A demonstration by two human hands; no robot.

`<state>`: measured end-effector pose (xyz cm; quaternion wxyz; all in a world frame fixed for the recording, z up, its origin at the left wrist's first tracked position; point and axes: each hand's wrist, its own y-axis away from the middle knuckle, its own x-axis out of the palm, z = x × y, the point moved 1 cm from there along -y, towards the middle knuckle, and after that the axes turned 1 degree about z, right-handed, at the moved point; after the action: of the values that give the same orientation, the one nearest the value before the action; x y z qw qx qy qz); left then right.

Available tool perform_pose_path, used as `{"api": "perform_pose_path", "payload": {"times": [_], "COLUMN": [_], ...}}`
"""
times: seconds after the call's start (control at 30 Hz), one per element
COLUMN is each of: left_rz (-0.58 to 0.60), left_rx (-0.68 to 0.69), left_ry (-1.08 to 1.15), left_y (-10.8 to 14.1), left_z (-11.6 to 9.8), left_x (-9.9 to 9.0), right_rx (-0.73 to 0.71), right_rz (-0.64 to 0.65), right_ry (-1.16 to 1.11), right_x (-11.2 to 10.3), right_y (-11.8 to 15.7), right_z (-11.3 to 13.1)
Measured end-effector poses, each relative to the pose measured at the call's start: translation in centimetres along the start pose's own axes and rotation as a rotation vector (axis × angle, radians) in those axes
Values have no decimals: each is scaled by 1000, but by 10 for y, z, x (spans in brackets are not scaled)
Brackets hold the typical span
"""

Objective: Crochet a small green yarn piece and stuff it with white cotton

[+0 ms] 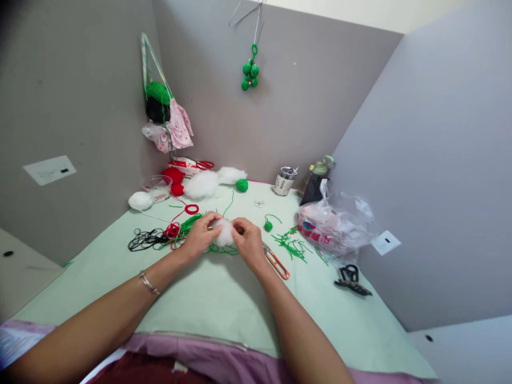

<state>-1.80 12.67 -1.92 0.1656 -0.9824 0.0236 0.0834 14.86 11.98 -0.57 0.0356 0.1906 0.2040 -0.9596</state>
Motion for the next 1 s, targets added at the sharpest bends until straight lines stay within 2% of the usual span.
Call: {"api": "perform_pose_path", "payload": {"times": [0.2,0.47,0.8,1.0], "left_rz": [44,64,92,43], "left_rx": [-47,-111,-167,-159], "left_ry": [-96,-59,18,50], "left_y": [0,-3,-2,-3], "left_z": [12,20,23,24], "left_x": [3,6,11,6], "right_rx": [-64,-157,-160,-90], "right_rz": [-36,-61,-82,-15], "right_ry": [107,201,200,112], "right_x": [2,4,8,6], "right_y": [2,2,5,3], "right_z": [8,9,13,13]}}
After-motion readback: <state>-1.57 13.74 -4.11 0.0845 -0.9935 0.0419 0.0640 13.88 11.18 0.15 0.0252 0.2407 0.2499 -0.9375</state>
